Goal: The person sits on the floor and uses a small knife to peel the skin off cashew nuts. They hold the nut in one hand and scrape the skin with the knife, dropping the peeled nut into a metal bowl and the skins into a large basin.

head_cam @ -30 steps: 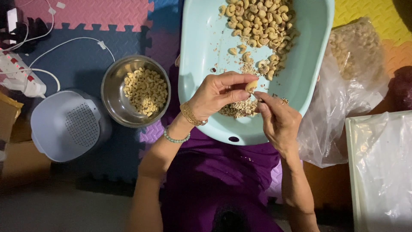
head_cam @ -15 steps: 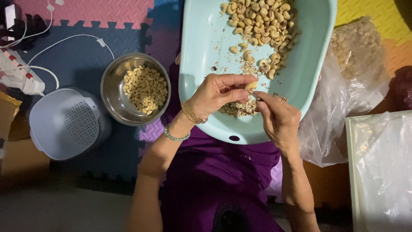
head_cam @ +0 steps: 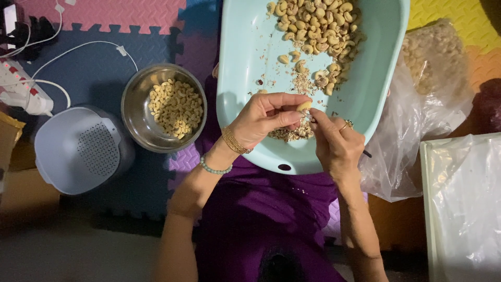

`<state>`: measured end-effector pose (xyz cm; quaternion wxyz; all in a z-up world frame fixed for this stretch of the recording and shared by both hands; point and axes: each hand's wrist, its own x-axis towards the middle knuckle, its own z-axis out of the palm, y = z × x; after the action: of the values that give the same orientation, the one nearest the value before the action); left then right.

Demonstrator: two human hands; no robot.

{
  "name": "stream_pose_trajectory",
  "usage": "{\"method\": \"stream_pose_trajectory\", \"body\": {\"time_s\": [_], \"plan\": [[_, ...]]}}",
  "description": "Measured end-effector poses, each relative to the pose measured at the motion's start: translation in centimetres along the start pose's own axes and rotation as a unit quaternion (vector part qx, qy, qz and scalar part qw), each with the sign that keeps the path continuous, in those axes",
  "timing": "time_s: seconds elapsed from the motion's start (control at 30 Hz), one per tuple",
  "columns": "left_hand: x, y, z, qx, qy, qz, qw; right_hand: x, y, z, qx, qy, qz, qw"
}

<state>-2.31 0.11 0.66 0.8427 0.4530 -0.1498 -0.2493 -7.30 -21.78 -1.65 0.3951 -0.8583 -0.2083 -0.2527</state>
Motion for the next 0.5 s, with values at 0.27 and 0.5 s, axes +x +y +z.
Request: {"method": "stream_pose_trajectory", "body": {"time_s": [0.27, 0.5], "plan": [[-0.3, -0.4, 0.7, 0.020, 0.037, 0.023, 0.999, -0.3, -0.2, 0.6, -0.014, 0.023, 0.000, 1.000], [-0.6, -1.1, 1.0, 0.031, 0.075, 0.031, 0.996, -0.8, 0.0, 1.4, -0.076, 0.053, -0.014, 0.996]]}}
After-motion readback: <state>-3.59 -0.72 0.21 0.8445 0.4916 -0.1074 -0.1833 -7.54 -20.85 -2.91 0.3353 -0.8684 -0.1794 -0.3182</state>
